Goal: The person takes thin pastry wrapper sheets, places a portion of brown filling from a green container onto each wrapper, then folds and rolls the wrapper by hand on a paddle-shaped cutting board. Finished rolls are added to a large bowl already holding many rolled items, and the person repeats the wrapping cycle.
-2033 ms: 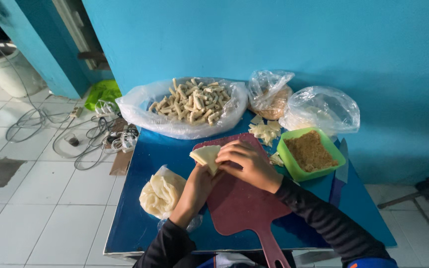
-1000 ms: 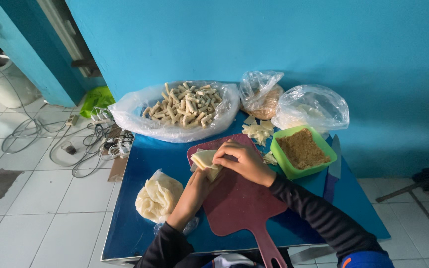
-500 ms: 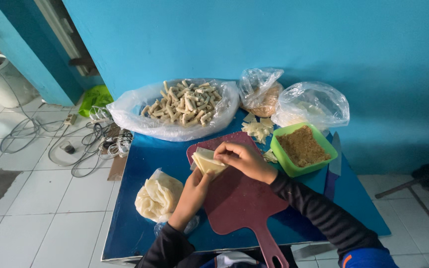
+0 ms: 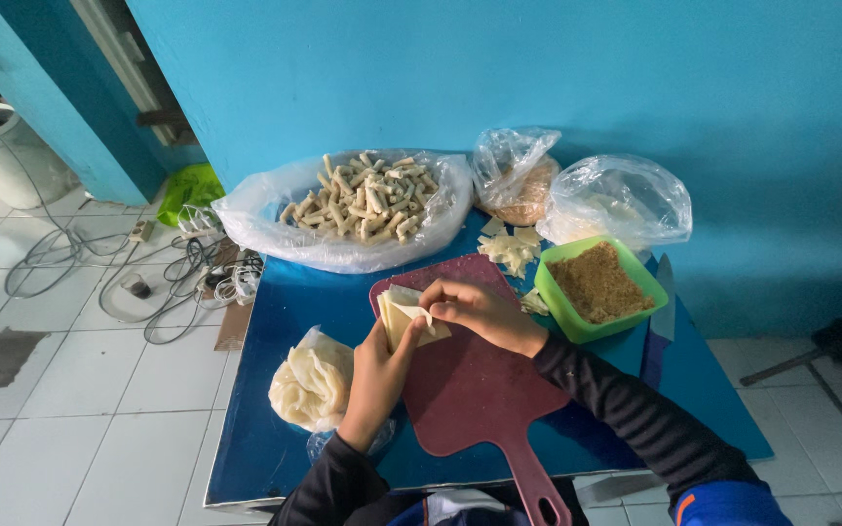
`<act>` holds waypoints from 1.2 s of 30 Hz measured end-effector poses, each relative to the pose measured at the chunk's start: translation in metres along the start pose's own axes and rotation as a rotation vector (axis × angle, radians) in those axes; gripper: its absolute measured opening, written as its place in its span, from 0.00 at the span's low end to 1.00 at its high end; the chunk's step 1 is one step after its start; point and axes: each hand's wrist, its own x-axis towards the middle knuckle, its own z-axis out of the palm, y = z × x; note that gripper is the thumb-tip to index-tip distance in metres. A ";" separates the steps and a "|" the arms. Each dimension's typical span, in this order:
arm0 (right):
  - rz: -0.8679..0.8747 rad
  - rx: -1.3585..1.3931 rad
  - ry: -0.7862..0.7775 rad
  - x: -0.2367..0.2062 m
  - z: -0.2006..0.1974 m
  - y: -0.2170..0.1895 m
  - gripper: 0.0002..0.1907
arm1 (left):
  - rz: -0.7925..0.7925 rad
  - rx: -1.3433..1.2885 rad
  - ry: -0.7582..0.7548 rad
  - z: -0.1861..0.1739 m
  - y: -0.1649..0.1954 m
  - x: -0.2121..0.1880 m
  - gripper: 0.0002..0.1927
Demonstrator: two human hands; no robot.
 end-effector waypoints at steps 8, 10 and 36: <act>0.028 0.148 -0.044 -0.002 0.000 -0.006 0.15 | -0.029 -0.096 -0.036 -0.002 0.002 -0.002 0.23; 0.037 0.160 -0.027 -0.004 0.003 -0.010 0.13 | -0.020 -0.101 -0.046 -0.002 0.001 -0.002 0.24; -0.166 0.696 0.225 -0.008 -0.011 -0.012 0.06 | 0.035 -0.665 -0.055 -0.005 -0.042 0.011 0.16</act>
